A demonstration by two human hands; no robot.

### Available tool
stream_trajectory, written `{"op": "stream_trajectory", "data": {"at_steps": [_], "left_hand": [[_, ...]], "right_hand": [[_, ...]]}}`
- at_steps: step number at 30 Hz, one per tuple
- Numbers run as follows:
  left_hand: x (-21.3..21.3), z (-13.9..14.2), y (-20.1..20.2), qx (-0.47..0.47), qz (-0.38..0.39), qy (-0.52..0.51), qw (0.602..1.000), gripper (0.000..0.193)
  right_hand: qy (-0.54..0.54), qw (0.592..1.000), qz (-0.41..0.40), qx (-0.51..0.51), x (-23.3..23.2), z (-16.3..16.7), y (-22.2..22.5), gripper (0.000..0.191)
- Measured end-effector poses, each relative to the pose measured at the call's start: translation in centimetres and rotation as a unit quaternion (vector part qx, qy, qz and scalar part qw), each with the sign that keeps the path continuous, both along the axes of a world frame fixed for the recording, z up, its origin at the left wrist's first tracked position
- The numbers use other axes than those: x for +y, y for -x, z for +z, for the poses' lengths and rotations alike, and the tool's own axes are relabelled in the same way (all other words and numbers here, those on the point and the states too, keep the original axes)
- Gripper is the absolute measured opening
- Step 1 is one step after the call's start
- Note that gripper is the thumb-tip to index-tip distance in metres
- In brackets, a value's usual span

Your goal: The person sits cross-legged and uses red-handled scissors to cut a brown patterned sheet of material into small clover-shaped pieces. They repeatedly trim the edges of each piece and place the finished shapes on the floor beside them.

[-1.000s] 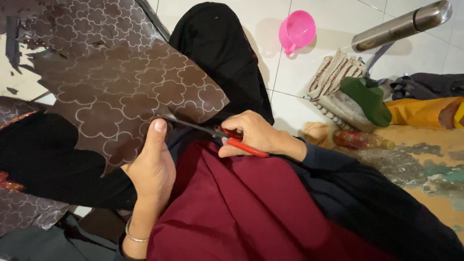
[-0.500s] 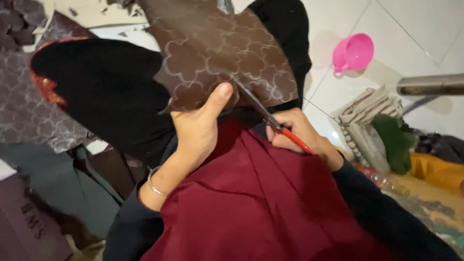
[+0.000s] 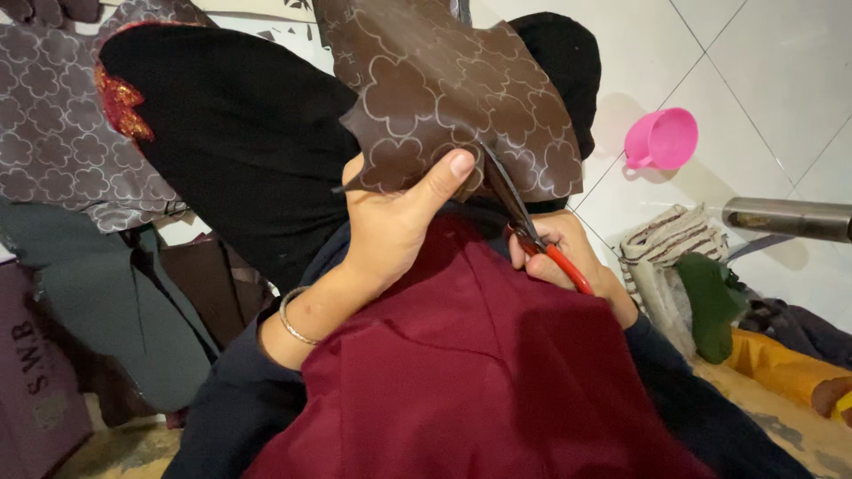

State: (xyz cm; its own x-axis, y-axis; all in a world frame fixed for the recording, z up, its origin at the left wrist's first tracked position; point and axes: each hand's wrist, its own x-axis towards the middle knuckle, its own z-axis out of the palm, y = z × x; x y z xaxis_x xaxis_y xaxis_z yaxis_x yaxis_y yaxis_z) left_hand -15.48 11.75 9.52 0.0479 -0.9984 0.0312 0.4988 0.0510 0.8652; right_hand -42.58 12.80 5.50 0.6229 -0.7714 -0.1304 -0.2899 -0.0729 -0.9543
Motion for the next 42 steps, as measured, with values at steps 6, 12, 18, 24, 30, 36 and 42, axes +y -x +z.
{"op": "stream_trajectory", "data": {"at_steps": [6, 12, 18, 24, 30, 36, 42], "left_hand": [[0.4, 0.5, 0.0, -0.048, 0.023, 0.053, 0.997, 0.009], [0.6, 0.5, -0.2, -0.042, 0.023, 0.076, 0.996, 0.009], [0.6, 0.3, -0.5, -0.036, 0.024, 0.083, 0.996, 0.011], [0.5, 0.7, -1.3, -0.039, 0.005, 0.081, 0.996, 0.01], [-0.2, 1.9, -3.4, 0.012, -0.077, 0.023, 0.997, 0.013], [-0.8, 2.6, -4.4, 0.071, -0.123, 0.005, 0.99, 0.011], [-1.6, 1.9, -5.3, 0.003, -0.041, 0.012, 0.999, 0.008]], "right_hand": [[0.012, 1.0, -0.006, 0.001, -0.1, 0.0, -0.8, 0.076], [0.007, 1.0, -0.026, 0.013, 0.1, 0.4, -1.6, 0.079], [0.007, 1.0, -0.002, -0.015, 0.0, 0.5, -1.3, 0.076], [-0.007, 1.0, 0.012, -0.006, -0.7, 0.8, -1.8, 0.075], [-0.157, 0.986, -0.009, 0.049, -1.1, 5.7, -2.0, 0.076], [-0.174, 0.982, 0.005, 0.079, -1.5, 8.1, -3.0, 0.081], [-0.132, 0.974, 0.145, 0.115, -2.5, 8.3, -0.8, 0.084]]}}
